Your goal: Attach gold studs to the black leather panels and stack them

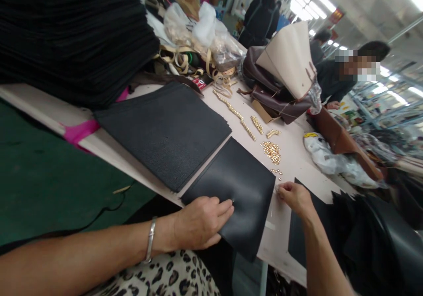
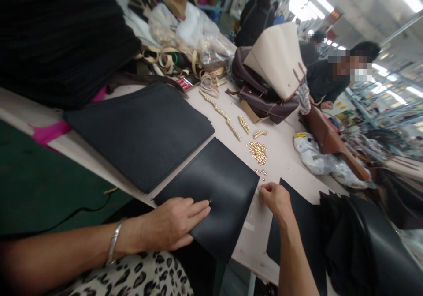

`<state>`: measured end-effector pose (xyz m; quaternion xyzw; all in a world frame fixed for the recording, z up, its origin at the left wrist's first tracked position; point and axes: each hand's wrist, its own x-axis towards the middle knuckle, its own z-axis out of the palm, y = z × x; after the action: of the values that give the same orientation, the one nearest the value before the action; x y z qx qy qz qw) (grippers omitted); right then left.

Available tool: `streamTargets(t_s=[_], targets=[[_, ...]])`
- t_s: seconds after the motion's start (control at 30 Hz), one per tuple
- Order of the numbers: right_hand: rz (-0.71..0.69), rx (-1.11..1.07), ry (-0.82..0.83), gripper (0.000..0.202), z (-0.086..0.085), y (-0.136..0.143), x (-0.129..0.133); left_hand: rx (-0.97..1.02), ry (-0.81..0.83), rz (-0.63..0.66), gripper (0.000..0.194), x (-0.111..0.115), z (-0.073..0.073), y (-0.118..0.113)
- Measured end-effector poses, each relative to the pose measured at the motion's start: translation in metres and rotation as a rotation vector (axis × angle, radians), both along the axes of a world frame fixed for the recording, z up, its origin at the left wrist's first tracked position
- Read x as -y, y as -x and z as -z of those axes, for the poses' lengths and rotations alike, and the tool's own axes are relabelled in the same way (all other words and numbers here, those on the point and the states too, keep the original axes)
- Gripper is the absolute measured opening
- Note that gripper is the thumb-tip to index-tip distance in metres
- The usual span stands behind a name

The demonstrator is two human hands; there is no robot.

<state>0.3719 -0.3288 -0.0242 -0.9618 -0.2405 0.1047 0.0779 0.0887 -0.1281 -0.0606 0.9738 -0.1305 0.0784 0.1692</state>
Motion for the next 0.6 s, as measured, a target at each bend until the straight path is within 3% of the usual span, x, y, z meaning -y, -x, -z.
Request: streamTargets(t_s=[0.17, 0.3, 0.4, 0.6], targets=[[-0.124, -0.244, -0.218, 0.036, -0.004, 0.075, -0.020, 0.052, 0.001, 0.010, 0.063, 0.000, 0.006, -0.001], [-0.270, -0.363, -0.307, 0.022, -0.008, 0.132, -0.044, 0.056, 0.007, 0.006, 0.061, 0.000, 0.007, -0.002], [-0.308, -0.325, -0.286, 0.018, -0.007, 0.143, -0.052, 0.059, 0.006, 0.016, 0.060, 0.000, 0.006, -0.002], [-0.302, -0.322, -0.247, 0.018, -0.003, 0.137, -0.055, 0.063, 0.019, 0.025, 0.061, -0.001, 0.005, -0.003]])
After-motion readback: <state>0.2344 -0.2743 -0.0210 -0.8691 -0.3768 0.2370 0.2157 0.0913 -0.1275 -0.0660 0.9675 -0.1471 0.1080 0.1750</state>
